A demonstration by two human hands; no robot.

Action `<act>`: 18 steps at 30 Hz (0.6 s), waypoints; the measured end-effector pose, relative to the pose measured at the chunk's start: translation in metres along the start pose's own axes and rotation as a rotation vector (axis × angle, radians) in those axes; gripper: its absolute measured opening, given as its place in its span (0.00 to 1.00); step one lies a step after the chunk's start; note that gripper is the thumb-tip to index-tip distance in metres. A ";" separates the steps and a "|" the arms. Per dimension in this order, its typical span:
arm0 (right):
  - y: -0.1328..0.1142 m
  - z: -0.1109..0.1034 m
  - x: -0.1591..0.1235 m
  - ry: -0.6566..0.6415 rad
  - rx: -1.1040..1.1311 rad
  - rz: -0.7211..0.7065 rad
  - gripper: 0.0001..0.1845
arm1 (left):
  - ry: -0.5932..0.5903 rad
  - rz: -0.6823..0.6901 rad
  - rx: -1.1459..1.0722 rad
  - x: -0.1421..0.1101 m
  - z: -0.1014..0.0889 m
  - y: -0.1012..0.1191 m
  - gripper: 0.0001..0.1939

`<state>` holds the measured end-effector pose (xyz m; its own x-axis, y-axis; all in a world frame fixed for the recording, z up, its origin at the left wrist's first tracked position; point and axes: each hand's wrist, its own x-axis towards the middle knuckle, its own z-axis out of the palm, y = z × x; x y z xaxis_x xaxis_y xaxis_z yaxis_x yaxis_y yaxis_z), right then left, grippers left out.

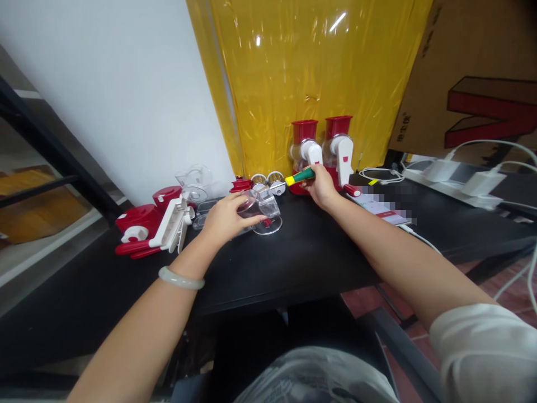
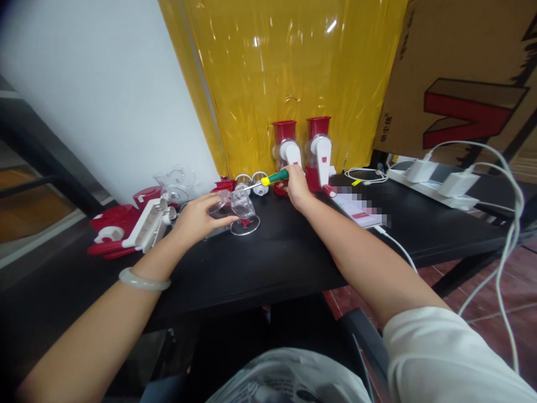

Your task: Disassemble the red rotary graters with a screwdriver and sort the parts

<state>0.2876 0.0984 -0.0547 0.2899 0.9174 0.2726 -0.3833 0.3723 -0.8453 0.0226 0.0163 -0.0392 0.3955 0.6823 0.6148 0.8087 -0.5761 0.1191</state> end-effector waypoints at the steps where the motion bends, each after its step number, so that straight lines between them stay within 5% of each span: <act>1: 0.000 -0.001 0.000 -0.004 -0.032 -0.032 0.16 | 0.004 0.000 0.002 0.000 0.000 0.000 0.22; 5: -0.003 -0.002 -0.002 -0.041 -0.113 -0.094 0.21 | 0.009 -0.010 0.003 0.000 0.001 -0.001 0.24; 12: -0.013 0.005 -0.010 -0.020 0.111 0.055 0.03 | 0.014 0.010 -0.008 0.001 0.001 0.000 0.23; 18: -0.006 0.000 -0.006 -0.079 0.007 0.015 0.16 | 0.021 -0.002 0.003 0.000 0.001 0.000 0.24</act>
<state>0.2886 0.0906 -0.0513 0.2139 0.9311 0.2956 -0.3935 0.3591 -0.8463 0.0230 0.0169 -0.0398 0.3849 0.6741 0.6305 0.8110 -0.5731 0.1177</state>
